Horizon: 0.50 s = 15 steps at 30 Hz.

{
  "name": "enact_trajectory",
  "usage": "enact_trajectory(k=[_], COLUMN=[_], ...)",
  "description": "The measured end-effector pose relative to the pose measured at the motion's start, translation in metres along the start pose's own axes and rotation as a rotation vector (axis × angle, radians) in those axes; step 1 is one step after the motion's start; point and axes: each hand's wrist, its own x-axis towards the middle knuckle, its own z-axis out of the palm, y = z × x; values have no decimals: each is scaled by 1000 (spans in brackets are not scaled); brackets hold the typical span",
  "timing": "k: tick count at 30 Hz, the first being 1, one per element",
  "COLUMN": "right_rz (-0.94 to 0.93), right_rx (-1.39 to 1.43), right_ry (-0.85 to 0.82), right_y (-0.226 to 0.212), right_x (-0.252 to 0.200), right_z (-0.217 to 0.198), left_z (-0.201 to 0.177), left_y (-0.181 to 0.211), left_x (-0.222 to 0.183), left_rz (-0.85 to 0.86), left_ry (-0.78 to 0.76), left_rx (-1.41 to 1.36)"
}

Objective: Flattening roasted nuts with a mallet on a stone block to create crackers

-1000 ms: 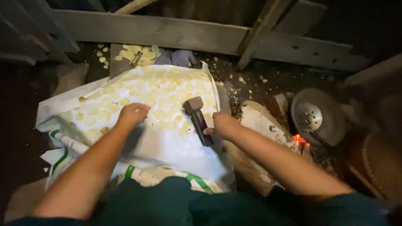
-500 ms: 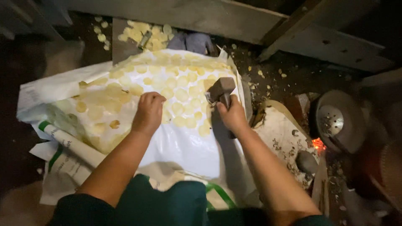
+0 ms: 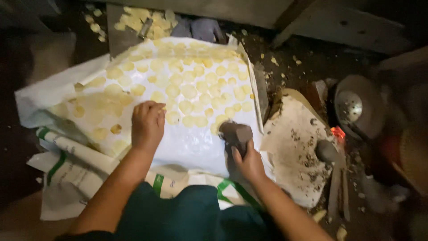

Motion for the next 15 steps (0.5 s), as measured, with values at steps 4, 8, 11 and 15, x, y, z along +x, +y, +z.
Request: enact_trajectory(k=[4,8,11,15], right_rz=[-60,-112,-137,-156], right_rx=[-36,-129,-28,4], right_ry=[-20,34,-19,-38], right_y=[-29,3,-1,-34], right_x=[-6,-16,-16,-25], right_z=[-32,9,11,-31], left_z=[-3,1,25,38], left_y=[3,43,72,80], left_x=[10,-5,-31,-39], left_rz=[96,285,212,165], left_ry=[87,53,-125,-157], left_rx=[166,243,17,-48])
